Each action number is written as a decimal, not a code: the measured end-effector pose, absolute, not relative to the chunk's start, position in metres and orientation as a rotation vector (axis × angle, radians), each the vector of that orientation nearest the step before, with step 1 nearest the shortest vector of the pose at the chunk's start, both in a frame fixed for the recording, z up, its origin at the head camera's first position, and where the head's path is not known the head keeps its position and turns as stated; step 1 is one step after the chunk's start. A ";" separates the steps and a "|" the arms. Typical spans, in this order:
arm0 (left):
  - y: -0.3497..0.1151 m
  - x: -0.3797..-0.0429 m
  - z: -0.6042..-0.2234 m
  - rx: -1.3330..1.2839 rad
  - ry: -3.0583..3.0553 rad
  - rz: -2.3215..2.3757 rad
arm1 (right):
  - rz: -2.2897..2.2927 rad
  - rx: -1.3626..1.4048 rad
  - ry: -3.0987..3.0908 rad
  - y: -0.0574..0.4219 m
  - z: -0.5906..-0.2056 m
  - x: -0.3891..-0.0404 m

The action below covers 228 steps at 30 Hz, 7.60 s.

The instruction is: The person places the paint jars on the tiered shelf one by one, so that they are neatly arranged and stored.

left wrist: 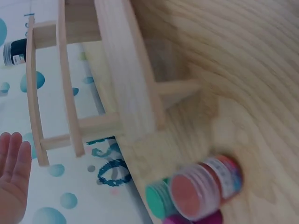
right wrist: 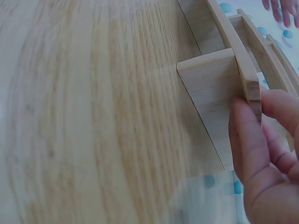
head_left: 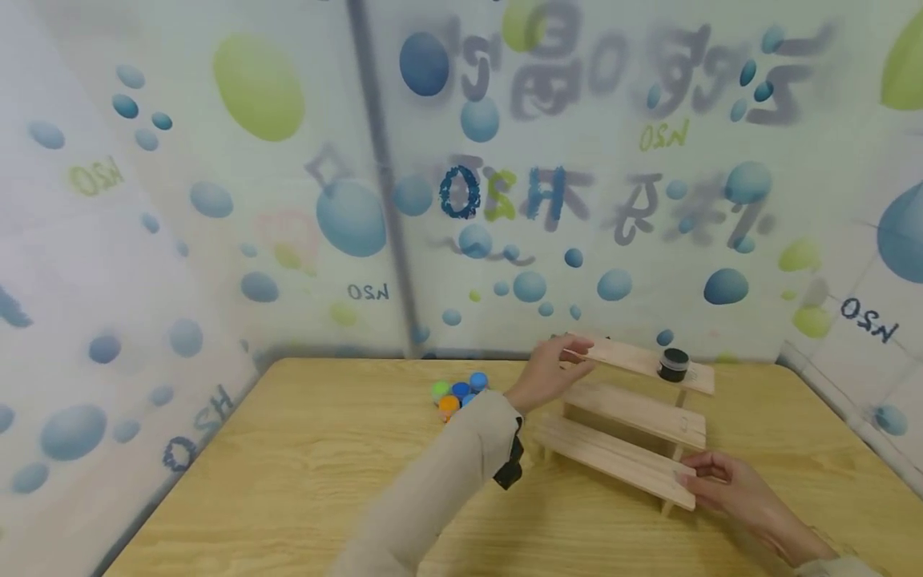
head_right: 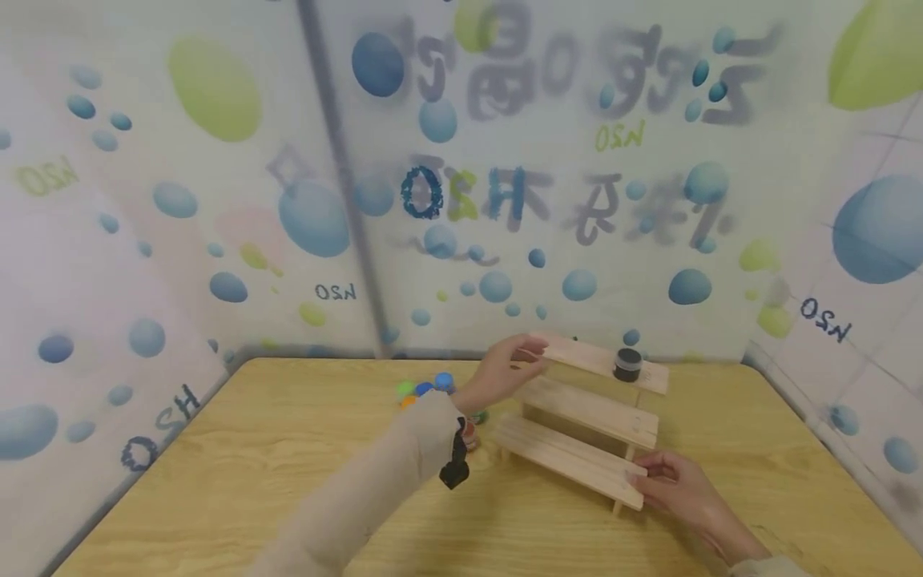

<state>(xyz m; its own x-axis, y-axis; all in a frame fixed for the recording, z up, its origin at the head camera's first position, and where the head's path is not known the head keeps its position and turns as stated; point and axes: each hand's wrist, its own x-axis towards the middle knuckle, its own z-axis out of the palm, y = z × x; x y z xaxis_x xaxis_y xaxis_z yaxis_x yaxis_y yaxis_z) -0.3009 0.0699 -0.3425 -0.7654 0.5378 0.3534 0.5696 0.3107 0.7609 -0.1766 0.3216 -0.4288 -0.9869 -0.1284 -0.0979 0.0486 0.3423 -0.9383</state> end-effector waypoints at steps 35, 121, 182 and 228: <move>-0.044 -0.274 -0.411 -0.901 -2.759 -1.398 | -1.677 -0.045 2.407 0.326 -0.430 -0.175; 0.009 -0.254 -0.353 -1.063 -2.722 -1.512 | -1.641 -0.059 2.442 0.327 -0.433 -0.174; 0.135 -0.301 -0.341 -0.782 -2.497 -1.588 | -1.789 -0.137 2.327 0.329 -0.436 -0.178; 0.069 -0.313 -0.333 -0.997 -2.554 -1.516 | -1.775 -0.118 2.388 0.325 -0.434 -0.176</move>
